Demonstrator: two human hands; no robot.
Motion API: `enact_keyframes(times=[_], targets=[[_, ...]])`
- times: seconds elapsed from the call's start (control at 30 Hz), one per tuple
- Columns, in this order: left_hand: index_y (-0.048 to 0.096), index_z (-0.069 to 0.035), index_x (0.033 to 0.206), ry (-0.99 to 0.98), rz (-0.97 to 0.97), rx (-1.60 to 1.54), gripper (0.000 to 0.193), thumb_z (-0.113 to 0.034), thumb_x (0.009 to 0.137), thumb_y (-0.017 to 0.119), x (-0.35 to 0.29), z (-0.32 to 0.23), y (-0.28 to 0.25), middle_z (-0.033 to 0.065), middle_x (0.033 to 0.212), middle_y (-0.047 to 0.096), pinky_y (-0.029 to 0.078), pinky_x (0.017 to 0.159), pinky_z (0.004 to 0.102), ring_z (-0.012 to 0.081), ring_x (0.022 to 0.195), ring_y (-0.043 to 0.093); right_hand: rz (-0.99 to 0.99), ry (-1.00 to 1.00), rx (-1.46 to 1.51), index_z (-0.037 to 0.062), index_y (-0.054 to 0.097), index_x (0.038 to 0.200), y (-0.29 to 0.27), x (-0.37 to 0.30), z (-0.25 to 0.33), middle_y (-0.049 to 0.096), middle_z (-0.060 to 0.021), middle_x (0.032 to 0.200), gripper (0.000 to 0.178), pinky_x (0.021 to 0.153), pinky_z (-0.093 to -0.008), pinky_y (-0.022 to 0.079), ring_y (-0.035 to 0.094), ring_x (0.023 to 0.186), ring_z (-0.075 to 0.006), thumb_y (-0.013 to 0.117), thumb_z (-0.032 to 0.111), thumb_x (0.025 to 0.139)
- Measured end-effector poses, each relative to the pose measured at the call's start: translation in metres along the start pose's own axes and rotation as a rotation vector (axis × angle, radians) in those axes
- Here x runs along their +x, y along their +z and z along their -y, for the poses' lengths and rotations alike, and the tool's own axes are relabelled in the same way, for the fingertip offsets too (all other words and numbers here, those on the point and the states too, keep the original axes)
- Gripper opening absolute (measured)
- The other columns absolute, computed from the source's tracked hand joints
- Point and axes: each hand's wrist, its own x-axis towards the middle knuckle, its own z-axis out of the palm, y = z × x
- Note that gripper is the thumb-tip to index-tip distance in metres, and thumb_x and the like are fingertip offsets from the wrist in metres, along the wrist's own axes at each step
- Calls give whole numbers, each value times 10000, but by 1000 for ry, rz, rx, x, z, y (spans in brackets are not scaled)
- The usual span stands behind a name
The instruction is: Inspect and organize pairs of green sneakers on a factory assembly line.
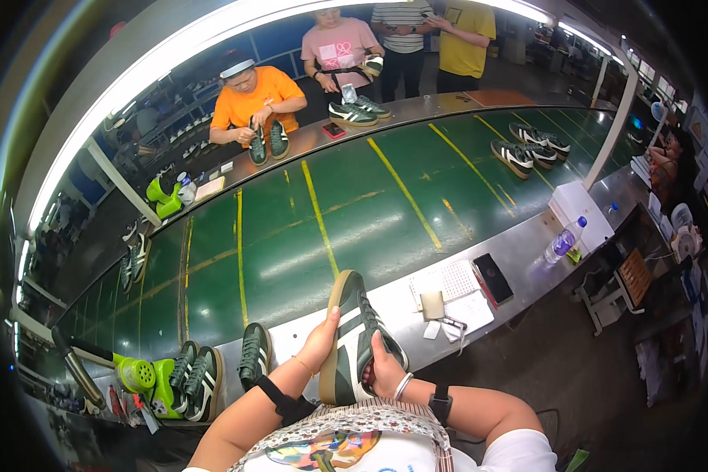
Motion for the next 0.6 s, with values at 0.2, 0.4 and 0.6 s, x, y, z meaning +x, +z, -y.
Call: enact_keyframes(times=[0.2,0.4,0.6], targets=[[463,-27,1200,-218,142,-470,661,-588,876,327,-40,-16,-41,114,1076,577,469,804,327,202,932,574,127,77,-20,169,501,678,35,12,-16,392,43,521,484,492,-237,309,363,484,-106,394,611,844],[458,-49,1210,-229,130,-625,690,-624,857,311,-25,44,-91,112,1084,575,458,843,353,221,956,570,424,347,-449,85,505,818,42,24,2,462,-5,669,390,616,-256,411,470,621,-128,361,428,934],[431,-83,1241,-235,-41,-956,667,-617,851,341,-2,86,-107,90,1174,531,404,927,409,250,1062,518,266,73,-386,77,538,982,41,52,132,558,11,720,345,659,-253,442,534,679,-103,422,397,920]])
